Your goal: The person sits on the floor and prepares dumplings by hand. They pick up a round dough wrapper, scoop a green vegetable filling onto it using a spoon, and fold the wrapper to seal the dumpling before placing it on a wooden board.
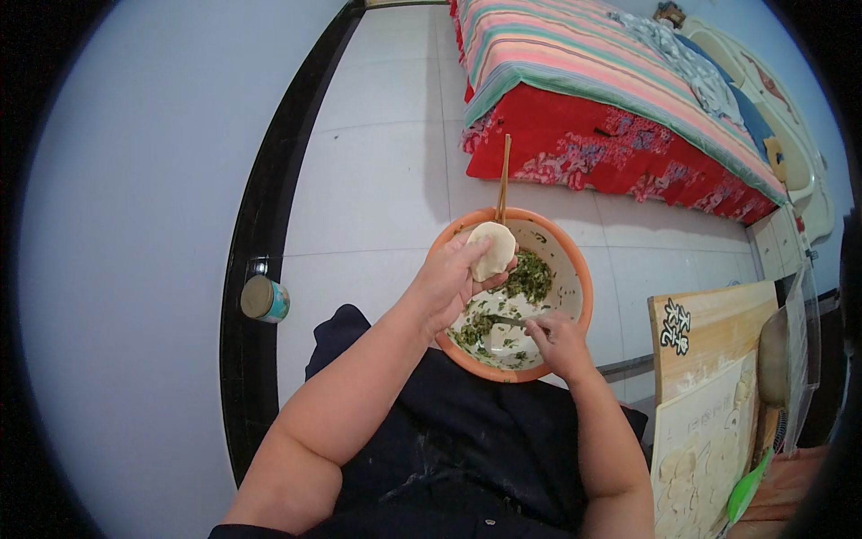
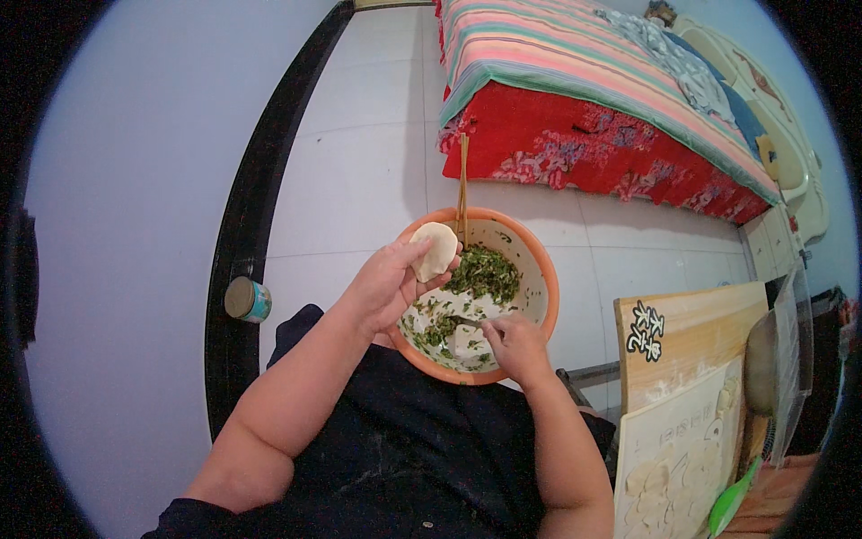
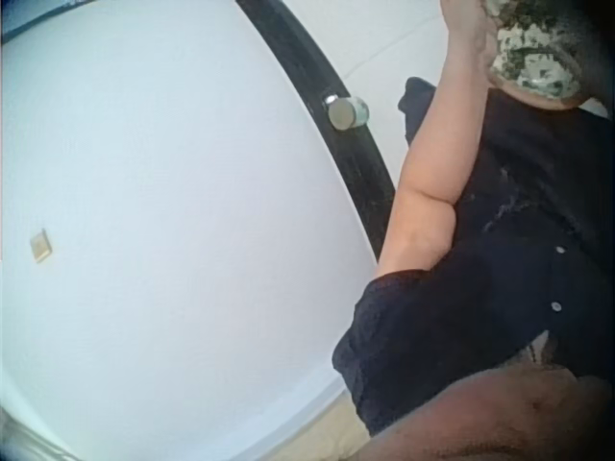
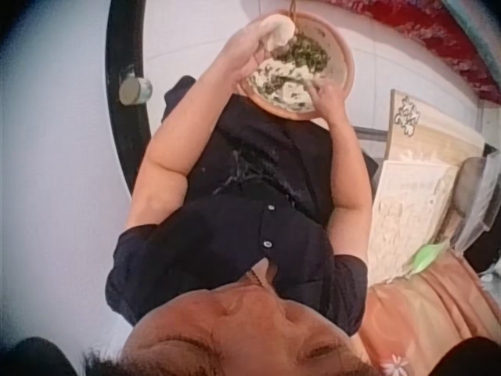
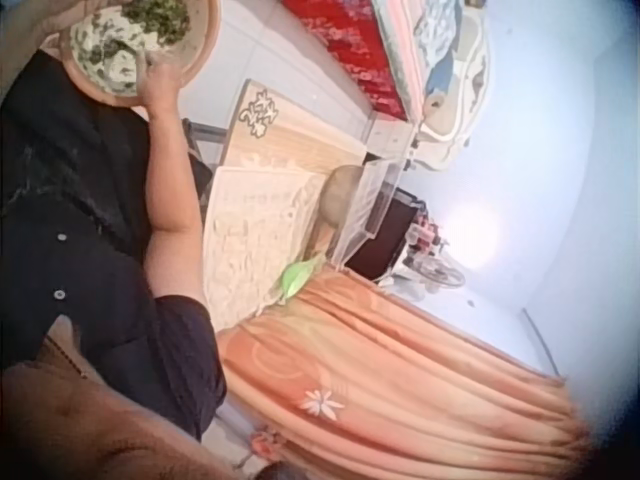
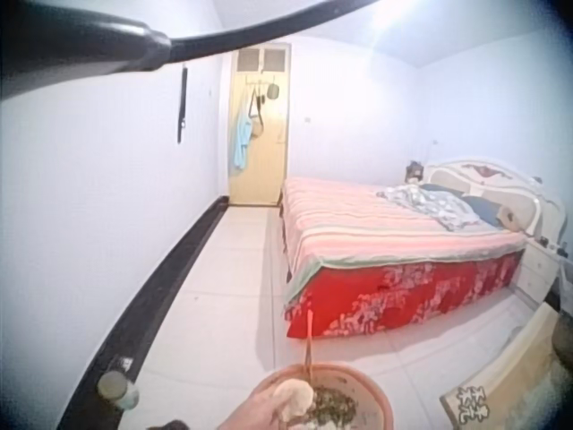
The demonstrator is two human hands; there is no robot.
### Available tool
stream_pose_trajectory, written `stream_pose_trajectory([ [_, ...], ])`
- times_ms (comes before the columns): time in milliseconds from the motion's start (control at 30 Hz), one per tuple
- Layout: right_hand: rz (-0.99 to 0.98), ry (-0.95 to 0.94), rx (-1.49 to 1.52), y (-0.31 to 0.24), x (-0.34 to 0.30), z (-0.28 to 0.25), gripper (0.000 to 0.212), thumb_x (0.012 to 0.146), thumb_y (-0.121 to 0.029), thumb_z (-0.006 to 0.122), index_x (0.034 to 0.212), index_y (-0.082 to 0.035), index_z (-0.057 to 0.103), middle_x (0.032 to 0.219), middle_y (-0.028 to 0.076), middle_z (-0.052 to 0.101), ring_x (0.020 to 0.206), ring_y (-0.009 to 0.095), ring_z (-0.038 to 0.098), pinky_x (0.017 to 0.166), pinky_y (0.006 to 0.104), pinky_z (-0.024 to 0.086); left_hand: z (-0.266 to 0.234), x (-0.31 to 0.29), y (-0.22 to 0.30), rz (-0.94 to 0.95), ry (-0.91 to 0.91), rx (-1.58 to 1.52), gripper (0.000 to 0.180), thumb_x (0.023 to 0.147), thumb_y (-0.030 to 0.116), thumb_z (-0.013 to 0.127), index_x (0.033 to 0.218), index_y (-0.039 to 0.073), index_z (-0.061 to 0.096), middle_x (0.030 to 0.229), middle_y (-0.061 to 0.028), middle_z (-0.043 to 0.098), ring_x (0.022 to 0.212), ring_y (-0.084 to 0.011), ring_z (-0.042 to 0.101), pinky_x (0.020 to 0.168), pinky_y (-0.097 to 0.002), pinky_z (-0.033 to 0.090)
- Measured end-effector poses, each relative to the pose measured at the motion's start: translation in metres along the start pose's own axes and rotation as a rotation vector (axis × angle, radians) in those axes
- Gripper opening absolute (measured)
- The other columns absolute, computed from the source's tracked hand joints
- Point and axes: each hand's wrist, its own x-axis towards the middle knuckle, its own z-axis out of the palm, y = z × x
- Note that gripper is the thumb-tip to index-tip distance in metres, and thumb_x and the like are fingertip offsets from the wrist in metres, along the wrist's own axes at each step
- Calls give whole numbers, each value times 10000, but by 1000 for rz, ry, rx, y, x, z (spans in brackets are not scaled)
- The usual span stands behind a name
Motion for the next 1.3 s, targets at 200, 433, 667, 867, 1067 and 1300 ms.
stream_pose_trajectory([
  [200,114,-170,216,-12,-5,2,306,896,-285,537,878,-21,692,785,121,668,756,254,619,720,359,476,2,1,-2,10,15,10,324,979,160,402,1256,-9,409,1131,-151,570,988,-206,610,841,-302,537],
  [433,398,-183,731,15,2,-2,344,902,-269,522,921,51,648,801,100,683,716,146,590,711,280,463,0,6,-5,16,37,-20,347,993,176,321,1261,-30,398,1141,-177,563,1029,-242,590,882,-351,511],
  [667,597,9,1141,16,2,-29,259,899,-209,519,957,30,598,777,110,664,708,161,607,691,272,468,-8,14,-8,30,75,-144,324,987,151,323,1246,-21,417,1172,-150,546,1062,-245,570,916,-387,485],
  [867,348,320,1271,16,-9,-61,265,926,-200,493,988,33,603,810,92,655,750,150,591,710,261,455,-11,16,-12,62,104,-124,380,989,181,329,1289,-48,371,1210,-190,526,1117,-281,543,989,-407,441],
  [1067,88,501,968,-16,-20,-60,310,950,-196,487,1058,70,603,891,104,646,806,153,578,758,283,458,-3,13,-26,-126,-21,-215,419,1008,343,301,1231,13,431,1176,-127,537,1065,-235,572,905,-365,509],
  [1300,-392,426,131,-34,-27,-58,240,793,-25,631,1028,-57,669,920,90,652,845,242,601,754,305,480,0,12,-16,-130,-95,-234,510,1010,395,222,1205,-16,452,1172,-125,544,1062,-219,571,940,-343,489],
])
